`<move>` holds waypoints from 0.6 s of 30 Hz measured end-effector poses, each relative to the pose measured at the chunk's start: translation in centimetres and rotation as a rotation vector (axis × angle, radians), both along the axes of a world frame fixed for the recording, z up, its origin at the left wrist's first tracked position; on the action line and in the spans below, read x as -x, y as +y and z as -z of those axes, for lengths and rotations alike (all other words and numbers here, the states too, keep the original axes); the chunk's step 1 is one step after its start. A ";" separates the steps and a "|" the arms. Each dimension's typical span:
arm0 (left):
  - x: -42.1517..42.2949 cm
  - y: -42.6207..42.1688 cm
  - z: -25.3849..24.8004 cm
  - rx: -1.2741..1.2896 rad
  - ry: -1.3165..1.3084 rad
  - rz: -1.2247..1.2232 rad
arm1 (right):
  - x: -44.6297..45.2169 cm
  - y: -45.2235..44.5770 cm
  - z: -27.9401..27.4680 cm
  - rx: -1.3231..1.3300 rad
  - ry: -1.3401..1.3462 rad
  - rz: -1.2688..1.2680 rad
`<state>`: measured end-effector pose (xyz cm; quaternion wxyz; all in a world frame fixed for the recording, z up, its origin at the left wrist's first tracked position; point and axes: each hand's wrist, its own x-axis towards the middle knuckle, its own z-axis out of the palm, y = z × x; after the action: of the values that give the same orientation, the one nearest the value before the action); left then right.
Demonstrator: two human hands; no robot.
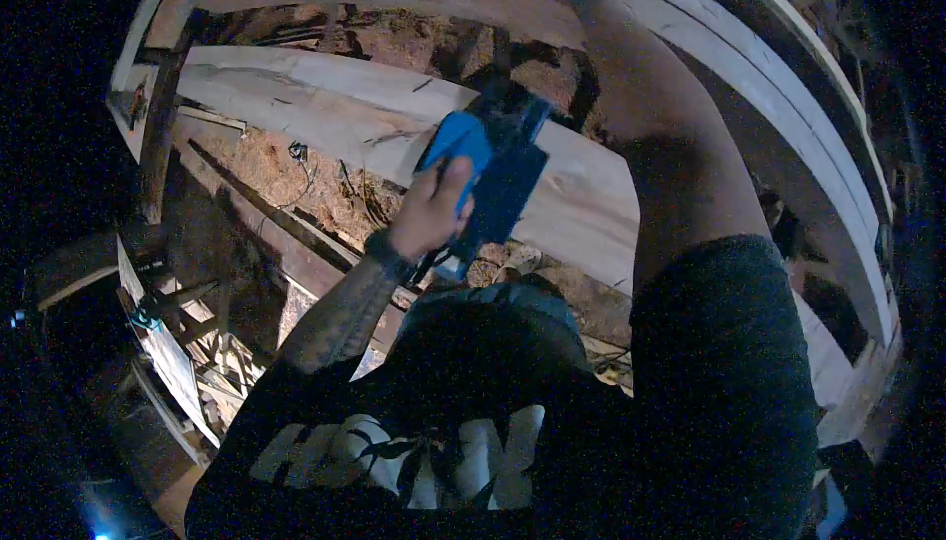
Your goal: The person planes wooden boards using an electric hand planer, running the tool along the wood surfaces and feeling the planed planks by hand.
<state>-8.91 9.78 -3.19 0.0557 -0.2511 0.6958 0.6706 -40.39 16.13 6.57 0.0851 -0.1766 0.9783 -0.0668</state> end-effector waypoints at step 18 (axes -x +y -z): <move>1.8 -0.6 -0.8 0.261 0.160 0.038 | 9.0 1.1 11.5 0.514 0.315 -0.100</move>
<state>-10.66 9.18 -2.43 -0.0204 -0.1887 0.7838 0.5913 -49.37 17.25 -4.96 -0.1119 -0.2483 0.9207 -0.2797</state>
